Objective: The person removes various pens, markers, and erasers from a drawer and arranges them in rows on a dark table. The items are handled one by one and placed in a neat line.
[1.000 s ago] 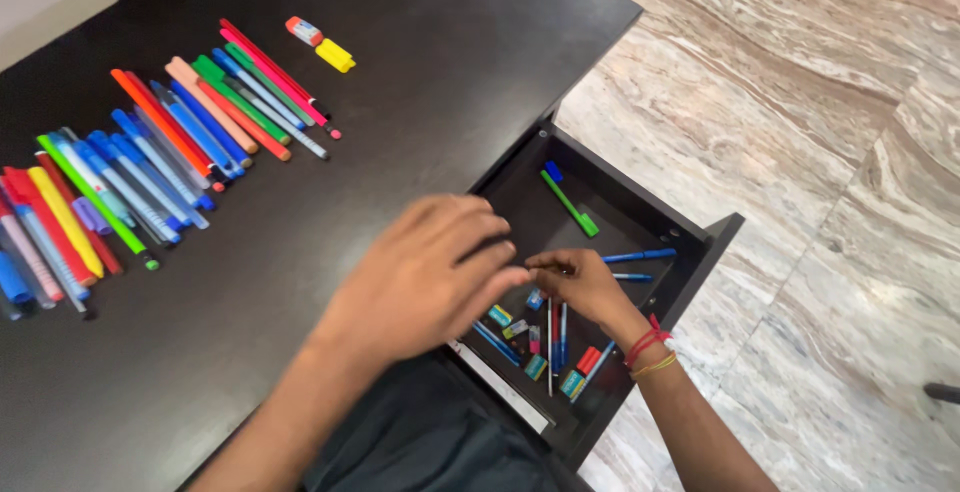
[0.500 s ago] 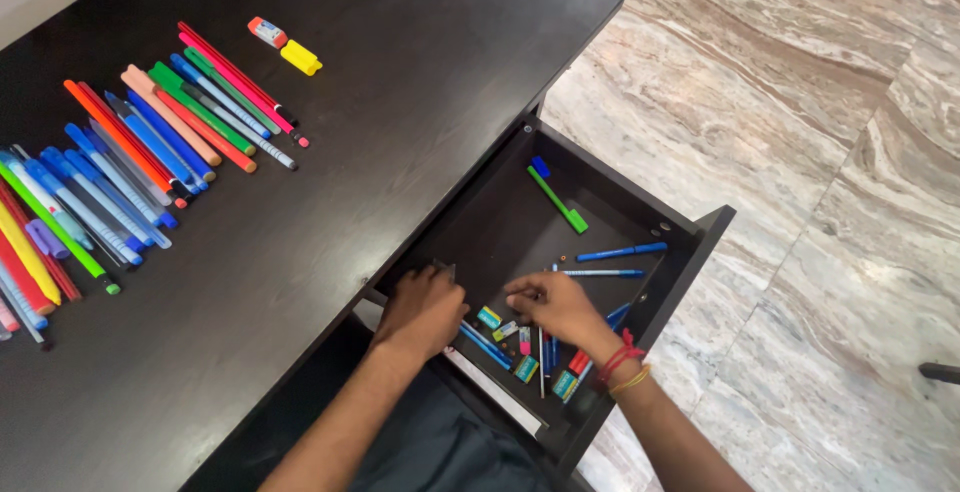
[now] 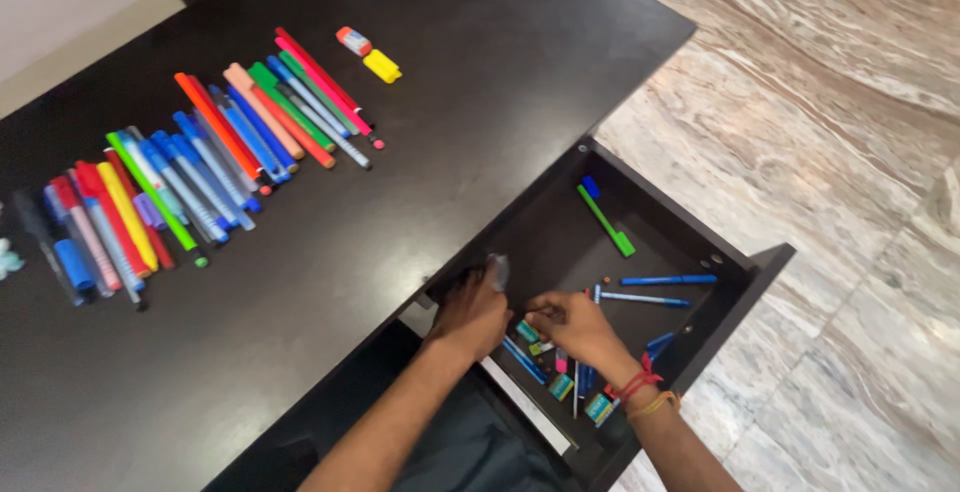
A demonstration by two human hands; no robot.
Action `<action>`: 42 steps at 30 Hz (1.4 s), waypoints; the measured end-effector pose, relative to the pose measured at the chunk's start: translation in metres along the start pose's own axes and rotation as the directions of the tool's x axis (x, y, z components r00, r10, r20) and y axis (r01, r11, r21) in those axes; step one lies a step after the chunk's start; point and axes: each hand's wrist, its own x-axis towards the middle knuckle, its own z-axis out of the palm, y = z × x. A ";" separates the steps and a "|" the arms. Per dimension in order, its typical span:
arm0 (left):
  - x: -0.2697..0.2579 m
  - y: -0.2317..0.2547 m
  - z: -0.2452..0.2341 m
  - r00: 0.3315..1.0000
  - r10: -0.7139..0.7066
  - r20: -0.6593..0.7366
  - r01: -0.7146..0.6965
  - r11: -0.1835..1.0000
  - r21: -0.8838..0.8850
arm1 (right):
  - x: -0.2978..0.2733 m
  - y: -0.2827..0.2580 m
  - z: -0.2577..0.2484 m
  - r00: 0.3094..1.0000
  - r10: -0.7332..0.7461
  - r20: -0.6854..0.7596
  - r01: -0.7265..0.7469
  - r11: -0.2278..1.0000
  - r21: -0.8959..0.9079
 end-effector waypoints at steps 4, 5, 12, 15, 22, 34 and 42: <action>0.001 -0.004 0.002 0.991 0.045 -0.128 -0.054 0.997 -0.063 | 0.005 0.003 0.002 0.999 -0.029 -0.013 0.030 0.999 0.044; 0.001 -0.005 0.002 0.995 0.044 -0.084 -0.049 0.998 -0.050 | 0.005 0.003 0.002 0.999 -0.030 -0.021 0.031 0.999 0.032; -0.013 0.000 -0.013 0.986 0.102 -0.129 -0.123 0.979 -0.161 | -0.003 -0.016 0.000 0.987 -0.031 -0.156 0.041 0.998 0.057; -0.019 0.008 -0.026 0.978 0.016 -0.207 -0.098 0.915 -0.390 | -0.010 -0.030 -0.005 0.946 -0.094 -0.309 0.061 0.992 -0.113; -0.036 0.025 -0.069 0.925 -0.058 -0.376 -0.201 0.765 -0.612 | -0.020 -0.057 -0.014 0.985 -0.169 -0.036 0.164 0.854 0.494; -0.104 0.066 -0.164 0.944 -0.147 -0.294 -0.167 0.555 -0.815 | -0.066 -0.118 -0.059 0.895 -0.441 0.070 0.348 0.786 0.512; -0.138 0.042 -0.202 0.800 -0.206 -0.564 -0.379 0.555 -0.740 | -0.073 -0.192 -0.044 0.851 -0.525 -0.009 0.483 0.775 0.408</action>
